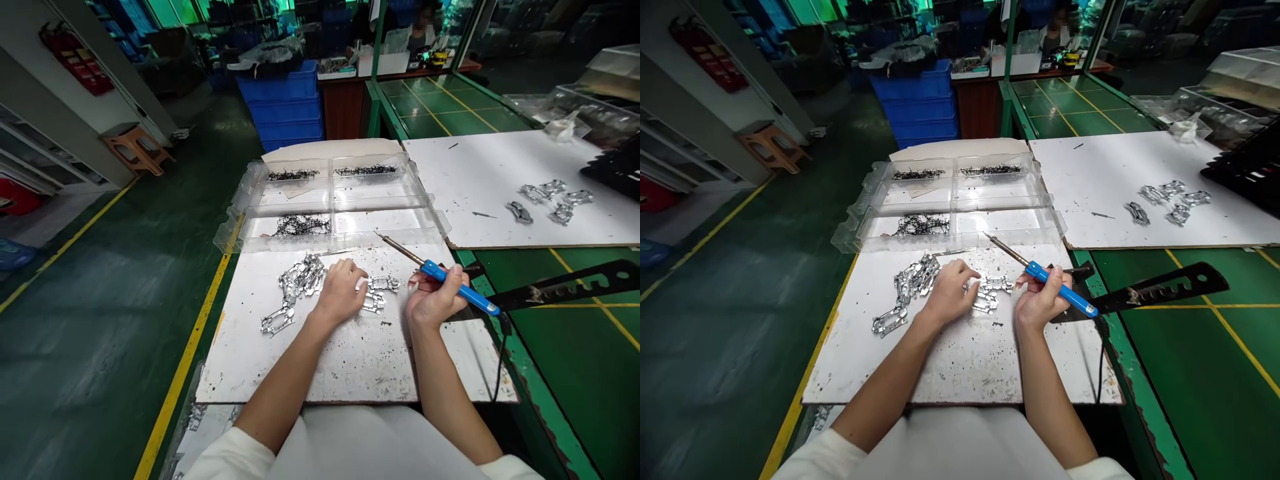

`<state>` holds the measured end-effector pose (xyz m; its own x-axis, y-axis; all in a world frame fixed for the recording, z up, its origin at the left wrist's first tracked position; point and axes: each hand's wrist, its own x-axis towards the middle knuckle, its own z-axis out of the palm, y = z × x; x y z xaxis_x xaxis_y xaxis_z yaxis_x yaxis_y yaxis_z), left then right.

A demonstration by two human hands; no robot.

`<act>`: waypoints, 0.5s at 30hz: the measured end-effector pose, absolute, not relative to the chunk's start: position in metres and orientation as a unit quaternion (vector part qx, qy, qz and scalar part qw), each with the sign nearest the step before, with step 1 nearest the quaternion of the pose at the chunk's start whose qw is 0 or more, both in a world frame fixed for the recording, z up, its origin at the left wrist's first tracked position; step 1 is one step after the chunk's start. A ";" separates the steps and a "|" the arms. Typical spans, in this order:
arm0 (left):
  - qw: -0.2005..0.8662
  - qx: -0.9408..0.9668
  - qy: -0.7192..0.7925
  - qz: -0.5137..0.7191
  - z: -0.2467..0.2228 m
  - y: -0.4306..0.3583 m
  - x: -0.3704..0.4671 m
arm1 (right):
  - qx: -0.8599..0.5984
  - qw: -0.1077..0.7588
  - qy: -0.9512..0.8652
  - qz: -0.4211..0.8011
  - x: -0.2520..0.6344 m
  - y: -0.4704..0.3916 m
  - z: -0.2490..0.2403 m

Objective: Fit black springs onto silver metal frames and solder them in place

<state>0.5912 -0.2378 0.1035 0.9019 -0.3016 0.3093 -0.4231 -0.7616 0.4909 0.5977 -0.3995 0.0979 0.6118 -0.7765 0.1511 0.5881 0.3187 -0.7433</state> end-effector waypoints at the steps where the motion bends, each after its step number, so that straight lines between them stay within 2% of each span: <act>1: 0.268 0.935 -0.216 0.087 0.102 -0.245 0.591 | -0.399 0.798 0.118 -0.436 0.598 -0.400 0.099; 5: 0.182 0.950 -0.247 0.052 0.099 -0.261 0.594 | -0.397 0.787 0.117 -0.458 0.598 -0.400 0.101; 9: 0.158 0.956 -0.247 0.018 0.101 -0.264 0.602 | -0.396 0.785 0.115 -0.462 0.598 -0.400 0.102; 12: 0.207 0.951 -0.230 0.001 0.105 -0.263 0.606 | -0.393 0.785 0.116 -0.464 0.598 -0.400 0.102; 15: 0.328 0.929 -0.173 -0.005 0.110 -0.256 0.609 | -0.390 0.786 0.121 -0.464 0.598 -0.401 0.101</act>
